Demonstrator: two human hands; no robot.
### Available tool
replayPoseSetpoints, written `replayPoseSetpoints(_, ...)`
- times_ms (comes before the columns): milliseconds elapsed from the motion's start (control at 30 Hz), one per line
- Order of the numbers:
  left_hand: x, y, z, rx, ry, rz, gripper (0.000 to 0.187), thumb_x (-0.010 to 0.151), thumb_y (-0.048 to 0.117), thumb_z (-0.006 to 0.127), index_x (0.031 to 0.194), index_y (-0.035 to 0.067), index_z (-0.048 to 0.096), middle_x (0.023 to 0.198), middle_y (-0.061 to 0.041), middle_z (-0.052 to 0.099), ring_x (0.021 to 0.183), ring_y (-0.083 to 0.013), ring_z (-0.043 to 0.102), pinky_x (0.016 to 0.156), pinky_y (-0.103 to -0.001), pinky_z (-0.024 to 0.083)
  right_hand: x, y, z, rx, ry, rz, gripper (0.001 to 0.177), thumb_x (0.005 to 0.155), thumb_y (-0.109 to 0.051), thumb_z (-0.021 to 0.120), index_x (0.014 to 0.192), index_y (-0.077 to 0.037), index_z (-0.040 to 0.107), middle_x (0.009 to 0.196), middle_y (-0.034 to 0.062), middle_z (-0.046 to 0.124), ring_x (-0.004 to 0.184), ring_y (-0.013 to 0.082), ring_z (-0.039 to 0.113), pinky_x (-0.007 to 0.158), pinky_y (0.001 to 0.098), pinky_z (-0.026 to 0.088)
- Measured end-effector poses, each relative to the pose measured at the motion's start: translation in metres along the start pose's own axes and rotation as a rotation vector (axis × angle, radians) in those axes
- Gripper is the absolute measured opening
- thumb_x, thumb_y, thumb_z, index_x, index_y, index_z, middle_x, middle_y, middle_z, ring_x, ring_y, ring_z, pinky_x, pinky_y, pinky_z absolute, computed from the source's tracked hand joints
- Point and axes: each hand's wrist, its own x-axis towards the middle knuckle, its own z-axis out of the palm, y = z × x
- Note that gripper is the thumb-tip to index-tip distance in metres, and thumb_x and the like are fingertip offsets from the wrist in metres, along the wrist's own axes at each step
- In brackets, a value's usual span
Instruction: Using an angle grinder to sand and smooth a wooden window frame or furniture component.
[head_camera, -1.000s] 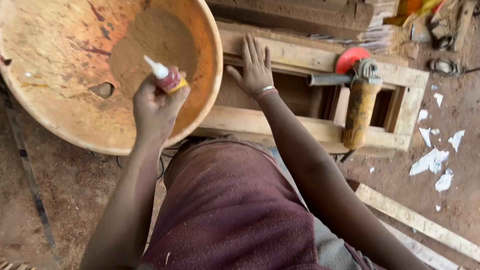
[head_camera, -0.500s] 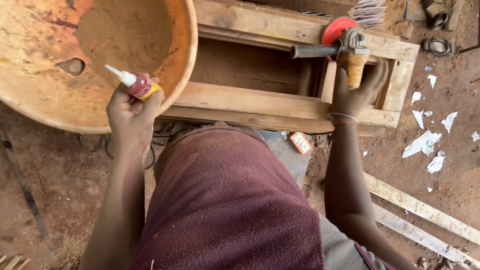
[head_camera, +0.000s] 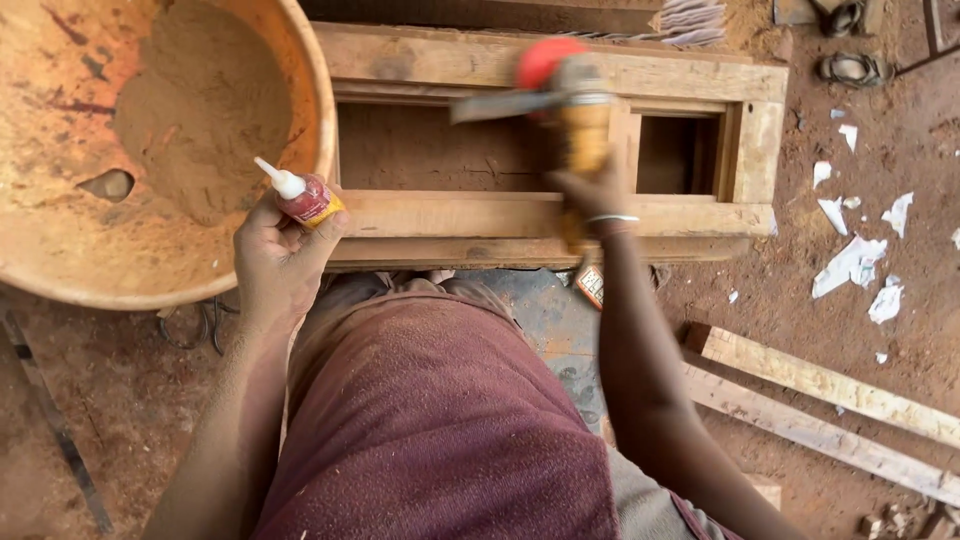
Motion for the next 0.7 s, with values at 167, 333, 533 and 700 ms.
replayPoseSetpoints(167, 0.014, 0.007, -0.002, -0.074, -0.081, 0.129, 0.027, 0.101, -0.005, 0.074, 0.124, 0.0, 0.061, 0.125, -0.007, 0.066, 0.114, -0.0117, 0.064, 0.106, -0.028, 0.055, -0.046, -0.088, 0.113, -0.532, -0.08, -0.037, 0.068, 0.07, -0.04, 0.086, 0.119, -0.01, 0.05, 0.107, 0.0176, 0.073, 0.097, 0.0386, 0.072, 0.081, 0.0494, 0.058)
replayPoseSetpoints(333, 0.014, 0.013, -0.018, -0.128, -0.011, 0.123, 0.031, 0.099, -0.005, 0.074, 0.127, 0.002, 0.06, 0.127, -0.007, 0.066, 0.116, -0.011, 0.064, 0.108, -0.027, 0.054, -0.036, -0.109, 0.168, -0.57, -0.132, -0.093, 0.069, 0.072, -0.046, 0.084, 0.118, -0.01, 0.047, 0.11, 0.0188, 0.071, 0.101, 0.0415, 0.069, 0.082, 0.0528, 0.055)
replayPoseSetpoints(533, 0.009, -0.013, -0.058, -0.101, 0.095, 0.081, 0.03, 0.099, -0.003, 0.074, 0.125, 0.001, 0.06, 0.128, -0.009, 0.066, 0.116, -0.0134, 0.066, 0.107, -0.029, 0.056, -0.01, -0.077, 0.193, -0.515, -0.154, -0.411, 0.089, 0.078, -0.048, 0.088, 0.137, -0.003, 0.04, 0.128, 0.0264, 0.061, 0.116, 0.0447, 0.06, 0.094, 0.0513, 0.052)
replayPoseSetpoints(700, 0.008, -0.019, -0.097, -0.207, 0.172, 0.132, 0.038, 0.096, -0.002, 0.075, 0.13, 0.0, 0.058, 0.128, -0.011, 0.066, 0.118, -0.014, 0.065, 0.108, -0.03, 0.056, -0.031, -0.17, 0.197, -0.353, -0.014, -0.892, 0.081, 0.095, -0.03, 0.084, 0.154, -0.002, 0.037, 0.15, 0.0263, 0.05, 0.138, 0.0435, 0.052, 0.114, 0.0487, 0.049)
